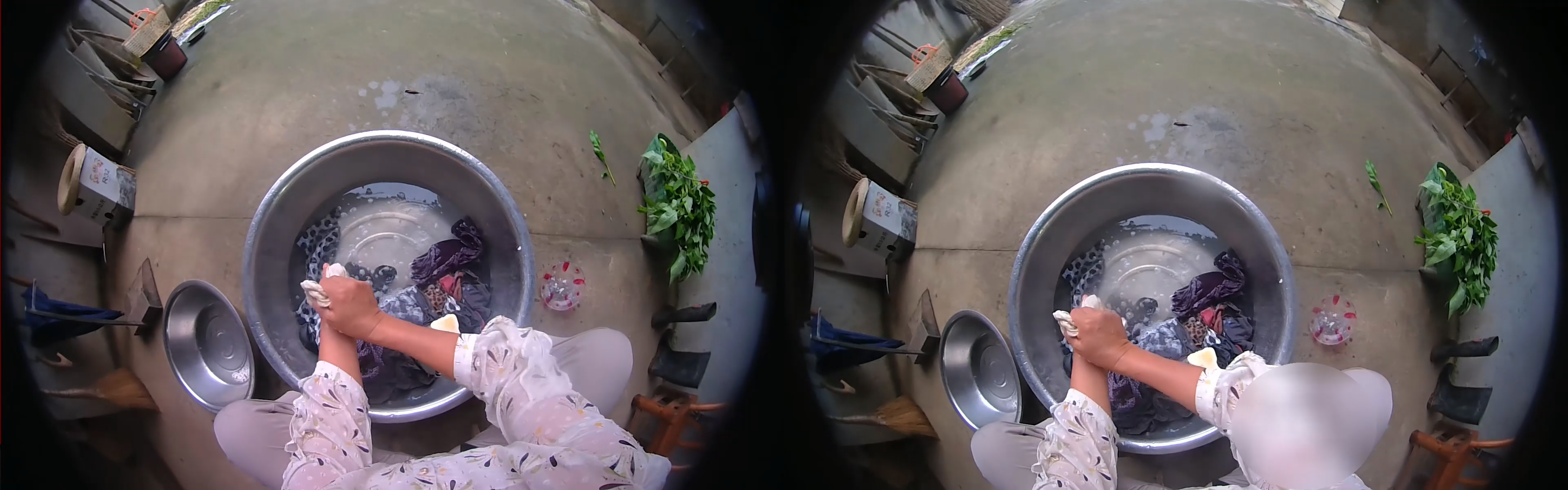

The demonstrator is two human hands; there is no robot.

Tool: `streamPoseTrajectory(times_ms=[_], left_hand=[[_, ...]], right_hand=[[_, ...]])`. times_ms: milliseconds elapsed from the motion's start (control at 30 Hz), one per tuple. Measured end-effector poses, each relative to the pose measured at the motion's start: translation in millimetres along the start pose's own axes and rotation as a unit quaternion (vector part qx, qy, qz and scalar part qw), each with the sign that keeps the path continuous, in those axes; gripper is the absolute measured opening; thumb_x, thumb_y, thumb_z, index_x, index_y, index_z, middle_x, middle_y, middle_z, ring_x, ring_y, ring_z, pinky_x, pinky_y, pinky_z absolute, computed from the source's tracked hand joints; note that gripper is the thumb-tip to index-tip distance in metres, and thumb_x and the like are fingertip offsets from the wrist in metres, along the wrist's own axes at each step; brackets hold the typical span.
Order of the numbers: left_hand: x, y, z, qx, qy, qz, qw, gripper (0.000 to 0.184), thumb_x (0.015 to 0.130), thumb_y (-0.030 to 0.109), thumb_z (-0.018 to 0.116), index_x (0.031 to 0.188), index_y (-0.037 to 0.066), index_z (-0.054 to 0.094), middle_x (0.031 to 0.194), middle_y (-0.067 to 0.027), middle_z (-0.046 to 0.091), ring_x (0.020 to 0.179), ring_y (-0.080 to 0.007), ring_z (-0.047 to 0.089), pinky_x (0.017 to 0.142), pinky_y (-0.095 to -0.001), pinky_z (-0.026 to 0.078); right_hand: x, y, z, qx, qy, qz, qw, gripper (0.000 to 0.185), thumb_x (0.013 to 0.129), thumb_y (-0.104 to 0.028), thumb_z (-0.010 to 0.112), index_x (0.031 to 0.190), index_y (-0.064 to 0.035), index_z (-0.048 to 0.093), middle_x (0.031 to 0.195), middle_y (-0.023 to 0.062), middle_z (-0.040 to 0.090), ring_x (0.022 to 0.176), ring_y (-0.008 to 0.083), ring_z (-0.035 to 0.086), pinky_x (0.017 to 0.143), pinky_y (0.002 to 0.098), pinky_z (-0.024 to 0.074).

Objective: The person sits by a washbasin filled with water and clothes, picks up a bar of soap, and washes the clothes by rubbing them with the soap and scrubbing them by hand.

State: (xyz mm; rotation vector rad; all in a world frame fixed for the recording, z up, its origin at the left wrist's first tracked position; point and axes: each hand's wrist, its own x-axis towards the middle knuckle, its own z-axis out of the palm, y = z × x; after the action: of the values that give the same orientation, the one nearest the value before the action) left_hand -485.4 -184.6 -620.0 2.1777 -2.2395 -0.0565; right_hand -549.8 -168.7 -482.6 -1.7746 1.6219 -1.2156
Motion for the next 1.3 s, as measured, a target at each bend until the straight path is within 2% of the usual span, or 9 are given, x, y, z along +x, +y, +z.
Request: streamPoseTrajectory(times_ms=[67,133,200,267,367,500,667,833,1300], left_hand=[[2.7,20.0,-31.7,-0.497,-0.1,-0.183,0.842,0.026,0.091,0.025,0.057,0.1,0.001,0.061,0.088,-0.01,0.063,0.071,-0.0189,0.063,0.057,-0.0323,0.053],[9.5,38.1,-54.5,-0.837,-0.161,-0.31,0.421,0.028,0.092,0.026,0.055,0.101,0.001,0.061,0.088,-0.01,0.063,0.071,-0.0192,0.064,0.058,-0.0322,0.053],[11.9,47.0,-83.6,-0.783,-0.248,-0.279,0.497,0.039,0.092,0.033,0.054,0.108,-0.003,0.057,0.096,-0.0121,0.064,0.081,-0.0216,0.066,0.064,-0.0341,0.055],[17.8,53.1,-122.4,-0.855,-0.305,-0.26,0.329,0.042,0.09,0.033,0.059,0.112,-0.002,0.056,0.098,-0.0135,0.064,0.086,-0.0224,0.066,0.07,-0.0353,0.055],[34.2,31.9,-122.3,-0.881,-0.276,-0.251,0.292,0.04,0.088,0.034,0.062,0.109,0.001,0.057,0.094,-0.0116,0.064,0.081,-0.0203,0.065,0.071,-0.0367,0.054],[47.4,-11.7,-88.3,-0.81,-0.057,-0.171,0.558,0.033,0.085,0.029,0.067,0.1,0.002,0.057,0.086,-0.0062,0.061,0.074,-0.0156,0.06,0.069,-0.0333,0.051],[49.7,-11.5,-98.3,-0.714,0.07,-0.238,0.655,0.031,0.081,0.024,0.071,0.098,0.001,0.058,0.085,-0.0071,0.06,0.082,-0.0155,0.058,0.072,-0.0292,0.048],[33.5,2.1,-130.1,-0.55,-0.234,-0.029,0.801,0.029,0.081,0.02,0.069,0.1,0.0,0.062,0.092,-0.0063,0.064,0.077,-0.0079,0.056,0.07,-0.0217,0.043],[31.0,-7.3,-104.4,-0.862,-0.22,-0.234,0.393,0.022,0.092,0.023,0.051,0.097,0.004,0.059,0.089,-0.0104,0.064,0.078,-0.0203,0.063,0.071,-0.0332,0.053]], right_hand=[[3.8,15.4,2.8,-0.036,-0.002,0.029,0.999,0.02,0.078,-0.028,0.059,0.076,-0.0084,0.059,0.071,0.0166,0.062,0.067,0.0365,0.062,0.06,0.0456,0.0494],[29.5,56.6,-13.7,-0.076,0.032,0.103,0.991,0.024,0.081,-0.031,0.058,0.078,-0.0073,0.059,0.073,0.0171,0.063,0.067,0.036,0.062,0.06,0.0457,0.0497],[43.0,93.4,-33.2,-0.131,0.022,0.167,0.977,0.033,0.083,-0.039,0.057,0.083,-0.0054,0.059,0.08,0.0178,0.065,0.072,0.0358,0.063,0.065,0.0443,0.0504],[48.6,108.6,-51.9,-0.172,-0.027,0.228,0.958,0.042,0.082,-0.047,0.058,0.09,-0.0057,0.059,0.087,0.018,0.065,0.08,0.0347,0.064,0.072,0.0425,0.0501],[54.9,119.9,-75.0,-0.07,-0.157,0.31,0.935,0.054,0.077,-0.054,0.062,0.102,-0.0062,0.059,0.097,0.0181,0.065,0.092,0.0321,0.063,0.08,0.0403,0.0482],[65.0,138.6,-104.7,0.099,-0.446,0.257,0.852,0.066,0.065,-0.04,0.081,0.113,-0.001,0.06,0.1,0.0122,0.065,0.092,0.02,0.06,0.081,0.0311,0.046],[68.6,125.8,-122.8,0.168,-0.311,0.275,0.894,0.039,0.066,-0.024,0.08,0.095,-0.0005,0.068,0.094,0.0081,0.067,0.08,0.0167,0.063,0.072,0.0276,0.0495],[63.8,113.1,-136.6,0.496,-0.175,0.334,0.782,0.029,0.076,-0.015,0.072,0.097,0.0029,0.063,0.093,0.0097,0.066,0.083,0.0165,0.063,0.075,0.028,0.0515],[26.2,37.2,-52.1,0.162,-0.096,0.174,0.967,0.036,0.079,-0.027,0.069,0.105,-0.0059,0.057,0.087,0.012,0.06,0.083,0.0207,0.062,0.071,0.0334,0.0511]])
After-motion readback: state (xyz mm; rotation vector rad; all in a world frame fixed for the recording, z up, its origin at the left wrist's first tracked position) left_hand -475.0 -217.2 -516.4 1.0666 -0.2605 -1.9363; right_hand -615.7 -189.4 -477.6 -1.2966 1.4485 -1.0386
